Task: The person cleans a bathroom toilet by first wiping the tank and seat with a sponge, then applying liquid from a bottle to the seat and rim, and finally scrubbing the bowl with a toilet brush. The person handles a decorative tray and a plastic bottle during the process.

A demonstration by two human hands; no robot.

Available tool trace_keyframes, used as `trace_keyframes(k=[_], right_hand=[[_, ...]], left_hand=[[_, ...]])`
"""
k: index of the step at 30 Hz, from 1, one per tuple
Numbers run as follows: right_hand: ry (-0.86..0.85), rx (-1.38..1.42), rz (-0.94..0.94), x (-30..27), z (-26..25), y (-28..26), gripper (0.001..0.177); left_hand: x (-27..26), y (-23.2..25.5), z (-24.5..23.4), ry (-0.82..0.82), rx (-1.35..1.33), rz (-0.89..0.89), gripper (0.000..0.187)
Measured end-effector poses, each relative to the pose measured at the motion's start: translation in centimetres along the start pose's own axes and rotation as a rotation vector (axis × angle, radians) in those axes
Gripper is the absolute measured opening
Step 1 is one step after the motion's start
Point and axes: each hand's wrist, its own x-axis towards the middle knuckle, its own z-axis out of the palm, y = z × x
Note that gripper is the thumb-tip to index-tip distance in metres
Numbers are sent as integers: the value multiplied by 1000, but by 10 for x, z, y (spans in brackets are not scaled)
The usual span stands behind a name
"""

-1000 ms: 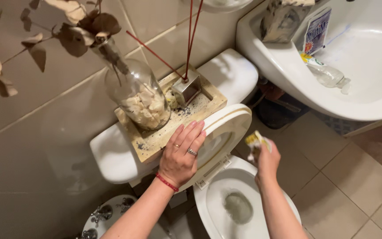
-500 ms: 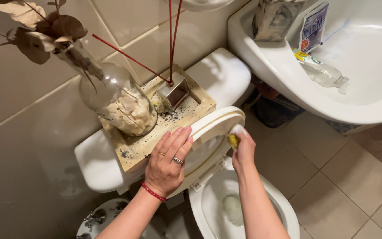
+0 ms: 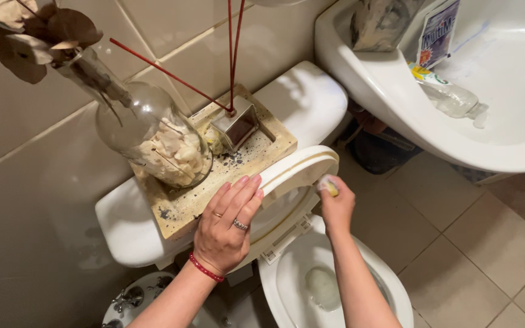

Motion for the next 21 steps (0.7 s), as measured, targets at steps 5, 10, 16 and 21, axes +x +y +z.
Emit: trace_keyframes(k=[5, 10, 16, 21], right_hand=[[20, -142, -118, -3, -1, 17, 30], [114, -286, -151, 14, -18, 15, 27], [141, -422, -635, 7, -4, -10, 24], [104, -723, -571, -2, 2, 8, 32]], left_hand=[[-1, -2, 1, 2, 2, 20, 50], [-2, -4, -2, -5, 22, 28, 51], [-4, -6, -2, -6, 19, 24, 53], [-6, -6, -2, -11, 8, 9, 53]])
